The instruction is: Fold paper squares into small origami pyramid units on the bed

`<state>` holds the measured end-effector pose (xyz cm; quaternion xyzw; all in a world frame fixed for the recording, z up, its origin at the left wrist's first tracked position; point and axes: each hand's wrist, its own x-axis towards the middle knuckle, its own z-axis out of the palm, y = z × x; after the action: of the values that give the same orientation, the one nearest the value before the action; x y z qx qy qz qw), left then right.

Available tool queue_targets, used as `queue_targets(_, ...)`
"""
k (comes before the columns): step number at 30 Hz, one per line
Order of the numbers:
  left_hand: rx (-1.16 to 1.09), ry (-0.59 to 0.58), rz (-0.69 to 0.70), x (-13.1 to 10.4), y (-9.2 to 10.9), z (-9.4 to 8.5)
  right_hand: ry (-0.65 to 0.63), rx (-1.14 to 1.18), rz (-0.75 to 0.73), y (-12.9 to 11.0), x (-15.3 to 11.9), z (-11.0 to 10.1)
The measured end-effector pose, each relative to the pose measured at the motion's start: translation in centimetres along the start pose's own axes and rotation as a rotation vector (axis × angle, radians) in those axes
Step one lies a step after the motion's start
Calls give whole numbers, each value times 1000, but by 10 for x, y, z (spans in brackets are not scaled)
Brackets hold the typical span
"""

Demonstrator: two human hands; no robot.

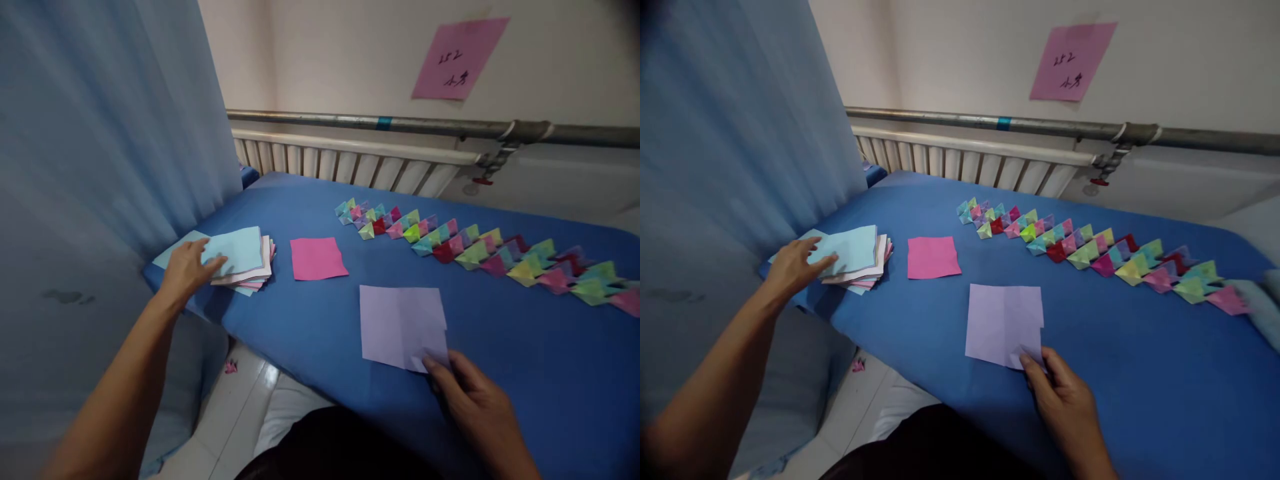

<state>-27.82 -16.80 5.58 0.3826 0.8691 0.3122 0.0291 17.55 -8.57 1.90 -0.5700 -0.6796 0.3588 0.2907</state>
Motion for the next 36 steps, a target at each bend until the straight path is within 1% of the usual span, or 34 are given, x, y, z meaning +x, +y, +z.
queue_targets(2, 188, -130, 253, -8, 11, 8, 1, 7, -7, 0, -1, 1)
queue_targets(3, 265, -194, 315, -13, 16, 14, 0, 9, -10, 0, -1, 1)
queue_targets(5, 388, -266, 323, -21, 26, 27, 0, 9, -12, 1, -2, 1)
queue_targets(7, 468, -274, 304, -27, 31, 39, 8, 8, -13, 1, -3, 1)
queue_targets(9, 479, -257, 291, -30, 32, 46, 10, 11, -12, 2, -4, 1)
queue_targets(13, 252, -227, 237, -28, 30, 47, -11, 6, -12, 5, -2, 0)
queue_targets(17, 73, -197, 194, -28, 29, 40, -24, -17, -7, 4, -1, -1)
queue_targets(20, -50, -137, 107, -30, 26, 35, -24, -31, -5, 2, 0, -1)
queue_targets(24, -146, -49, 2, -31, 20, 27, -16, -46, 23, 1, 2, -2)
queue_targets(29, -239, 16, -60, -30, 13, 20, -9, -53, 60, 4, 4, -2)
queue_targets(36, -339, 56, -135, -28, -1, 24, 13, -86, 63, 7, 6, 0)
